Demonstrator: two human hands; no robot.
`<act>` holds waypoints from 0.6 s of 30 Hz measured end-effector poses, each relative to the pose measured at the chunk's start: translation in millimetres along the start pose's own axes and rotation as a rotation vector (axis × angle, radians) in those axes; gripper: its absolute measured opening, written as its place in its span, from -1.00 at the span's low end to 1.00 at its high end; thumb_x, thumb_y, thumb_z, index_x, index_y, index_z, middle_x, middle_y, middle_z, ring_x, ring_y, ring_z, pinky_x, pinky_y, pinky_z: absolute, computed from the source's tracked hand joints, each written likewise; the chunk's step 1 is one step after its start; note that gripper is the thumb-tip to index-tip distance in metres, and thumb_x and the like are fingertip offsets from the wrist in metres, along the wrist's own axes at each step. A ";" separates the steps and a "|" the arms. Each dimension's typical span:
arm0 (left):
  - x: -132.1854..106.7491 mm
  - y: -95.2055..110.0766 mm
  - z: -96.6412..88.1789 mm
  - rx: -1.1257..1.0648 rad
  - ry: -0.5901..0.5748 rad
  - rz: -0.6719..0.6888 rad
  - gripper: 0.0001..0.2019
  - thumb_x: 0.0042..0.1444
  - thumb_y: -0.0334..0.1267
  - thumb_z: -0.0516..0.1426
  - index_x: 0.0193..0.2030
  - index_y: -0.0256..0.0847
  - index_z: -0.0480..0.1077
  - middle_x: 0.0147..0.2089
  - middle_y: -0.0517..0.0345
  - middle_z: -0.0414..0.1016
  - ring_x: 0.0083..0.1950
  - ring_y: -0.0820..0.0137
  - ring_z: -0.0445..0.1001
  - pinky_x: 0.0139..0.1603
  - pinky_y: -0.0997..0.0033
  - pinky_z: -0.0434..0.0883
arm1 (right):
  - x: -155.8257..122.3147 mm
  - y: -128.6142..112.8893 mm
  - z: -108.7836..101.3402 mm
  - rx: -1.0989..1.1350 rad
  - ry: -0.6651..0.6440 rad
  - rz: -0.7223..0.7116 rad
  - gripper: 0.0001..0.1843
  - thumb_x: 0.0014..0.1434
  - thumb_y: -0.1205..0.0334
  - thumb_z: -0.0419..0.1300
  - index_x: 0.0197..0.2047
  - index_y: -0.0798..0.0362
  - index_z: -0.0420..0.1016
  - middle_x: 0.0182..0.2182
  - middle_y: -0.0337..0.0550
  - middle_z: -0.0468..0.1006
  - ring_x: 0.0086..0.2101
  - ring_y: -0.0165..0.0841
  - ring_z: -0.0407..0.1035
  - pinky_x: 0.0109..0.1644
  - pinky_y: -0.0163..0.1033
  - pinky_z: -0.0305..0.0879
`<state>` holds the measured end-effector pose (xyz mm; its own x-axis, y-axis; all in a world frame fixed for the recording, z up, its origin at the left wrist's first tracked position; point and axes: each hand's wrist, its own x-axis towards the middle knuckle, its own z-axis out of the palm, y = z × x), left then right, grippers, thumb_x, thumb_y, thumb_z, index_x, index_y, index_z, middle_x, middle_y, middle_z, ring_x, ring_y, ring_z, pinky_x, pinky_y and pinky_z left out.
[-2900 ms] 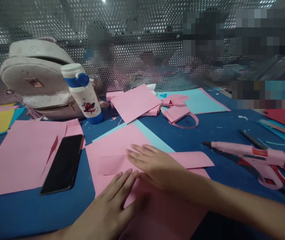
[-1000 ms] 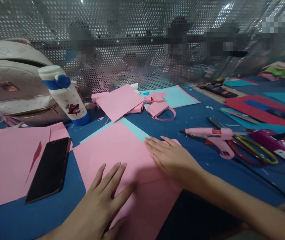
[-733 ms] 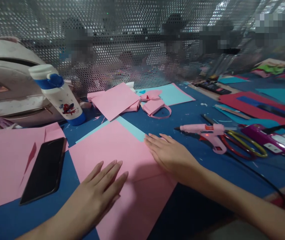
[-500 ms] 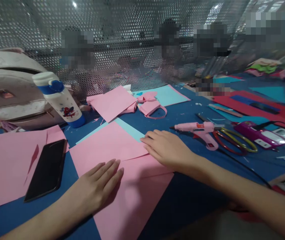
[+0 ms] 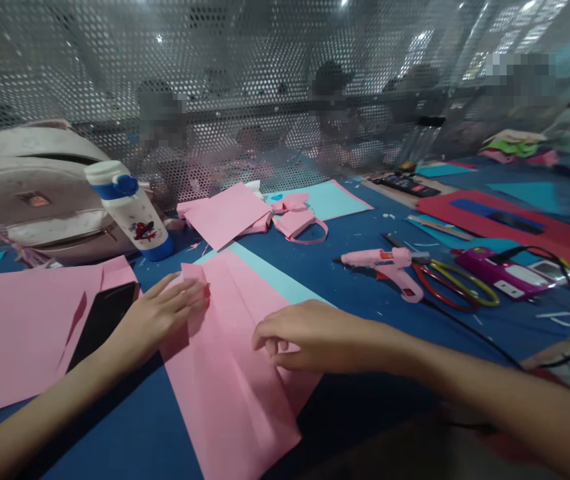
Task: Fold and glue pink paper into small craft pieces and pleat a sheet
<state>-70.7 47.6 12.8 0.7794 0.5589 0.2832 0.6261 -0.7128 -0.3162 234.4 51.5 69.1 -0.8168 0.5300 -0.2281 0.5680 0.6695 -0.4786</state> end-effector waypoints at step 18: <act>-15.6 43.7 10.9 -0.143 0.019 -0.102 -0.59 0.33 -0.49 -0.07 0.29 -0.45 0.27 0.32 -0.28 0.35 0.29 0.09 0.41 0.20 0.08 0.49 | 37.3 28.0 46.7 -0.007 0.088 -0.398 -0.45 0.38 -0.02 0.07 0.34 0.03 0.33 0.35 0.07 0.26 0.32 -0.11 0.12 0.37 0.06 0.05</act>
<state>-55.2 12.4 -15.3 0.7103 0.6246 0.3248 0.6911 -0.7064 -0.1529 215.1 65.7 7.6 -0.9614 0.2712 0.0469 0.2106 0.8346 -0.5089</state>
